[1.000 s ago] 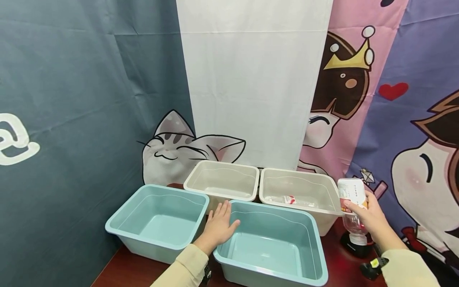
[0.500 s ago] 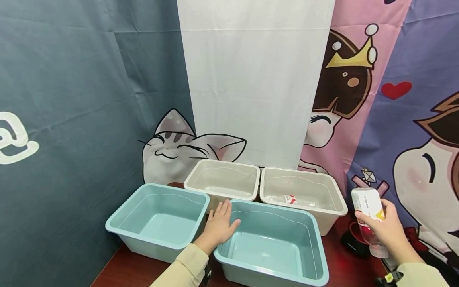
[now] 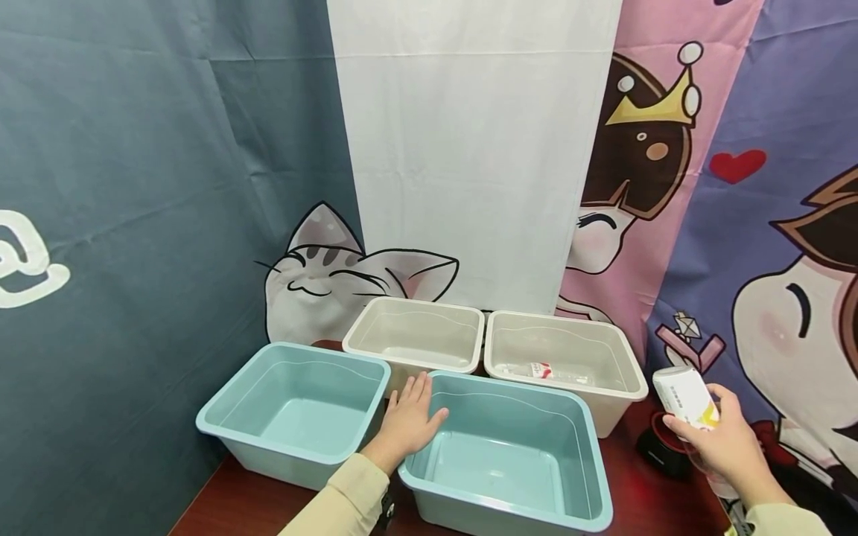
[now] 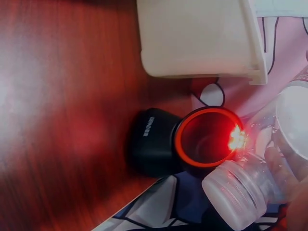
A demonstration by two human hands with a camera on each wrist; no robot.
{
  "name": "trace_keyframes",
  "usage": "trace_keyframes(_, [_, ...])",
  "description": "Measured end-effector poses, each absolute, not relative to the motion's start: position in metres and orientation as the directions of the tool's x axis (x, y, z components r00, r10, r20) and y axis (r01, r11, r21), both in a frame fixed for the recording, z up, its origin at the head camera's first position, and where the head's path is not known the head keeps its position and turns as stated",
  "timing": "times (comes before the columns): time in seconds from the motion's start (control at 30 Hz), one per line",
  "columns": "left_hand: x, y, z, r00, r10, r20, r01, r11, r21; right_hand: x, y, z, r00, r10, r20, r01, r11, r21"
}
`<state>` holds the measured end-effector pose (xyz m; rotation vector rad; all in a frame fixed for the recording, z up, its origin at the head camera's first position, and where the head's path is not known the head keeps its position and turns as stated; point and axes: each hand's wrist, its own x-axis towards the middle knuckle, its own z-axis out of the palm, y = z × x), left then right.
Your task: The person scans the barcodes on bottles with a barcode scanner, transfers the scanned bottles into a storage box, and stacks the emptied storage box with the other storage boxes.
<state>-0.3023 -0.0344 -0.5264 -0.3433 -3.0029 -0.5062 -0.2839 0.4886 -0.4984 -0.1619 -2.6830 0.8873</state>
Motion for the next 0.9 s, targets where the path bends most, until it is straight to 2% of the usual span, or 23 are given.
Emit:
trace_keyframes(0.37, [-0.3,-0.035,-0.526,-0.974,0.204,0.098,0.224,0.925,0.307,-0.273,0.49,-0.516,-0.941,0.205,0.271,0.021,0.831,-0.556])
trace_keyframes(0.6, [-0.298,-0.035,-0.521,-0.975,0.202,0.09,0.22,0.922,0.319,-0.27,0.491,-0.528,-0.952,0.195,0.236,0.045,0.851,-0.523])
trace_keyframes(0.9, [-0.3,-0.034,-0.522,-0.974,0.207,0.087,0.224,0.925,0.308,-0.267,0.492,-0.544,-0.949,0.157,0.274,0.001,0.87,-0.494])
